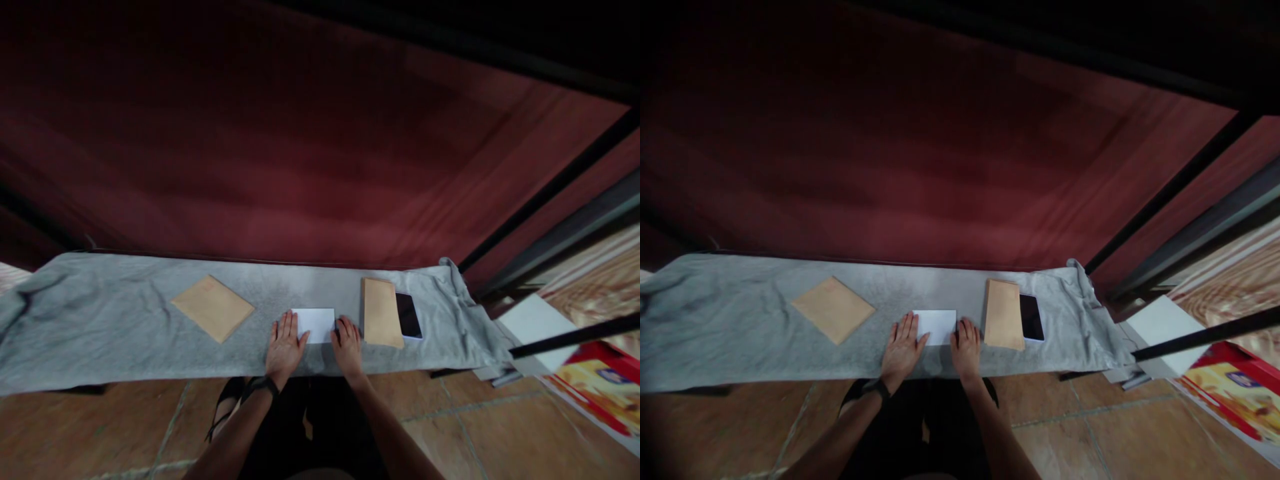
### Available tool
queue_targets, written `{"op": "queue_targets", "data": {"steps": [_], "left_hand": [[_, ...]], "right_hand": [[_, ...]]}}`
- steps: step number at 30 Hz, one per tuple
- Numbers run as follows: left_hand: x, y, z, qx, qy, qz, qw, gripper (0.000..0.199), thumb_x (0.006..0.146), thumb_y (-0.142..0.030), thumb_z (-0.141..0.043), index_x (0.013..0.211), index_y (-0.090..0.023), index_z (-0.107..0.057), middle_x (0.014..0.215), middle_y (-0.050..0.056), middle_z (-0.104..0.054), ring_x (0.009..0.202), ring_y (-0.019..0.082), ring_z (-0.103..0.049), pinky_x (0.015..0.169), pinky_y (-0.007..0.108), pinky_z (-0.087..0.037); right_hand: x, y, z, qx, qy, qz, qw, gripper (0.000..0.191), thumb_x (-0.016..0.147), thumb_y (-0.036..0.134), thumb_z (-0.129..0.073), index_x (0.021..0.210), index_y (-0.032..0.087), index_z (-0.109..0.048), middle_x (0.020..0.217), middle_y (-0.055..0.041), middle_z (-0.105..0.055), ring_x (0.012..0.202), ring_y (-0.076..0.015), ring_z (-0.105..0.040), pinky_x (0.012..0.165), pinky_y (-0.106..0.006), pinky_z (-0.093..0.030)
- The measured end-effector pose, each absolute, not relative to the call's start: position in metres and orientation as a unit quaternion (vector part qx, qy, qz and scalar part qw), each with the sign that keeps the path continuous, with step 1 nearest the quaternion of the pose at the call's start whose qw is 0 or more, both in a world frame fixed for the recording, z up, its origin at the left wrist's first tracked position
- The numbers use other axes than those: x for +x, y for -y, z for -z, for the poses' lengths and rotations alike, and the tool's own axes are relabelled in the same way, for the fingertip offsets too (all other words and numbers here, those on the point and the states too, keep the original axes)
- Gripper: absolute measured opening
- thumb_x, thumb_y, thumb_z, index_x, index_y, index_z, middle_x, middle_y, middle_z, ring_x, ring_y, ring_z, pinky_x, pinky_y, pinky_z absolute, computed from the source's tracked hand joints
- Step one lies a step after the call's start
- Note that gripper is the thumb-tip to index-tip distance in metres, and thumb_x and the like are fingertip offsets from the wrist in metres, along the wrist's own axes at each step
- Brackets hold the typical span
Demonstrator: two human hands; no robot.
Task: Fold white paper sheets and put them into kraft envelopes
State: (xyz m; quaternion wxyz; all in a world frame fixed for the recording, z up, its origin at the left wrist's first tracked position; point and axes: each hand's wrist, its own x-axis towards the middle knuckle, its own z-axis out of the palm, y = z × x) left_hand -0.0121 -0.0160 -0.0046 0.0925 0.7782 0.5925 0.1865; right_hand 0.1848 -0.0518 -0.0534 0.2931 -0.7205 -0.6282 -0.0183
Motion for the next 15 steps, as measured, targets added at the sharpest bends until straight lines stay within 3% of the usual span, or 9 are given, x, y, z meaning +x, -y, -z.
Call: {"op": "queue_targets", "data": {"steps": [6, 15], "left_hand": [[-0.012, 0.017, 0.003, 0.78, -0.594, -0.176, 0.087, 0.062, 0.1, -0.042, -0.04, 0.153, -0.009, -0.04, 0.16, 0.019, -0.037, 0.151, 0.03, -0.029, 0.125, 0.05, -0.016], [-0.013, 0.015, 0.018, 0.79, -0.582, -0.19, 0.016, 0.065, 0.101, -0.047, -0.032, 0.152, -0.006, -0.04, 0.157, 0.02, -0.041, 0.148, 0.032, -0.037, 0.122, 0.053, -0.026]], "right_hand": [[0.19, 0.056, 0.045, -0.689, 0.619, -0.034, 0.375, 0.02, 0.094, 0.03, -0.053, 0.104, 0.02, -0.067, 0.13, -0.0135, -0.065, 0.126, -0.0244, -0.056, 0.109, -0.044, -0.04], [0.195, 0.059, 0.045, -0.654, 0.641, -0.051, 0.399, 0.006, 0.085, 0.022, -0.064, 0.09, 0.021, -0.066, 0.125, -0.0119, -0.064, 0.124, -0.0258, -0.056, 0.107, -0.045, -0.042]]}}
